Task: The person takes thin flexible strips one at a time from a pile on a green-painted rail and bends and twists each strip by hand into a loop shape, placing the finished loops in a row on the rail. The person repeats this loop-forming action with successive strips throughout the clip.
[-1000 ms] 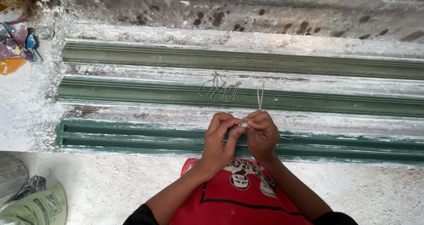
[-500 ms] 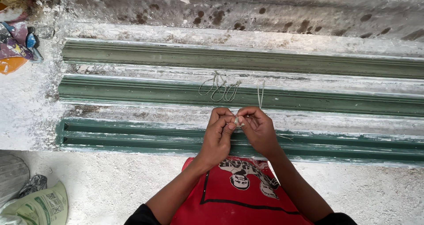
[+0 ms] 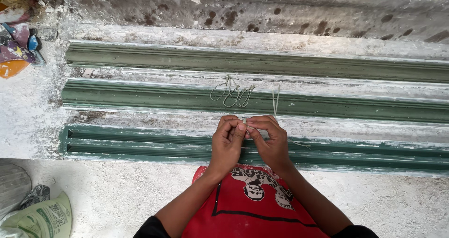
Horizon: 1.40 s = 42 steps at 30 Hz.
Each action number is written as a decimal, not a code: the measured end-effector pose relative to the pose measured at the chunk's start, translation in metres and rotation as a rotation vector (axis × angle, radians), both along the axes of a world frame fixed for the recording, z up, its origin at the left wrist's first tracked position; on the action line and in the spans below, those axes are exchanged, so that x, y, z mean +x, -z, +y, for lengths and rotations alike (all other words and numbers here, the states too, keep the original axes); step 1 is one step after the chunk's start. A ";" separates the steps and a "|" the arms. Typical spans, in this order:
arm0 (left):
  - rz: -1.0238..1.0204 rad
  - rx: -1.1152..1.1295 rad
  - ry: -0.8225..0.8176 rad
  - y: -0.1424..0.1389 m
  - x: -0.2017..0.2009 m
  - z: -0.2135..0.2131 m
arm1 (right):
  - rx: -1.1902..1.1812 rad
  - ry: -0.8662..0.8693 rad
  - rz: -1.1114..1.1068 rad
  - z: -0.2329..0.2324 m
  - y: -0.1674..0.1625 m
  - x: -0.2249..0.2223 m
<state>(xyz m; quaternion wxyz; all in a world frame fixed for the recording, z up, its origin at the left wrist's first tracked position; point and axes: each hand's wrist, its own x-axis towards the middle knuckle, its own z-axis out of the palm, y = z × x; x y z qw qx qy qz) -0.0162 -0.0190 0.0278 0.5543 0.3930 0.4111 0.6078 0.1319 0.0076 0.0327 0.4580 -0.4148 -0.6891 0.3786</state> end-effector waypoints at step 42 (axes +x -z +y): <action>0.308 -0.151 0.137 -0.015 -0.005 0.008 | -0.176 0.118 0.445 0.011 0.022 0.020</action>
